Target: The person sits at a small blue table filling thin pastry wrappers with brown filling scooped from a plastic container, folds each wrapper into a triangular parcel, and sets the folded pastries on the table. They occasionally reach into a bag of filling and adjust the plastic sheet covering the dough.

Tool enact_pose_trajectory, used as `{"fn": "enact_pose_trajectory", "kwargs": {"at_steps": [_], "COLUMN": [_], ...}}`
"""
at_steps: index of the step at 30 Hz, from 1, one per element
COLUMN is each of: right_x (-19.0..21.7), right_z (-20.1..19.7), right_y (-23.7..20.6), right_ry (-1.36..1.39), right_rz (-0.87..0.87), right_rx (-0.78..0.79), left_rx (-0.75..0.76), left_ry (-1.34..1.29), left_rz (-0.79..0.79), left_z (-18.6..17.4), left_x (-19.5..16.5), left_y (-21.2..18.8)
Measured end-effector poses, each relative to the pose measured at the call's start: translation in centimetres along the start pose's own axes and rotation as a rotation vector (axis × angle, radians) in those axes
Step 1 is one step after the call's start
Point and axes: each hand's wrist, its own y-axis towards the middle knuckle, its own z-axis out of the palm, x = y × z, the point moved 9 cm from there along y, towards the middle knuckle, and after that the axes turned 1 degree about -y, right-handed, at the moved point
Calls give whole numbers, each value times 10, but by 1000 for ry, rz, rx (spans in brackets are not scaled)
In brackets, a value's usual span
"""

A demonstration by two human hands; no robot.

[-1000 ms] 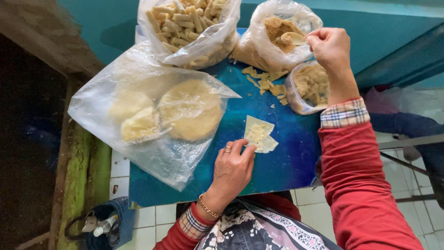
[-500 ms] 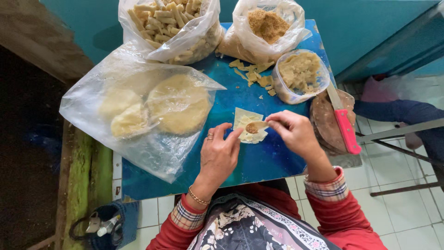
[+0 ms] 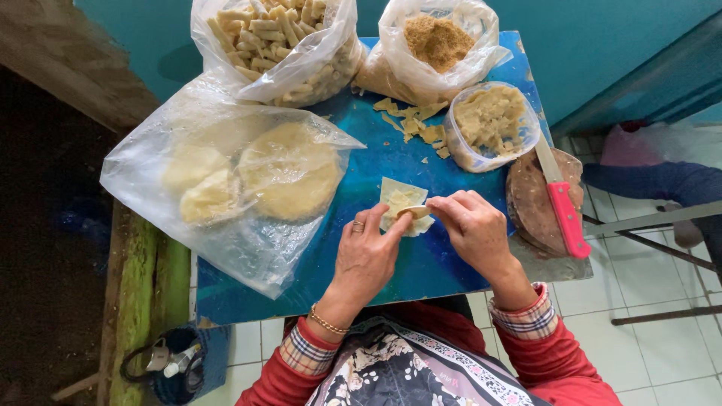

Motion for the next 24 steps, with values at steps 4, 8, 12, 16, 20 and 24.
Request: {"fn": "enact_pose_trajectory", "kwargs": {"at_steps": [4,8,12,16,20,24], "right_x": [-1,-26,-62,-95,-141,-141], "right_z": [1,0,-8,-35,-39,9], "right_y": [0,1,13,66,147,218], "right_ry": [-3,239,526,607,252,-524], "right_rz": [-3,210,458,401,311,94], "right_rx": [-4,4,23,-102,-260,-208], "left_rx": [21,-32,-92,-97,-86,-88], "left_ry": [38,4,2,-5,25,6], "left_rz": [15,-35,-81,-154,-222,-224], "left_z": [1,-10,-19,-23,-24,-22], "left_x": [-3,4,12,21,29,30], "left_y": [1,-1,-4,-6,-8,-9]}}
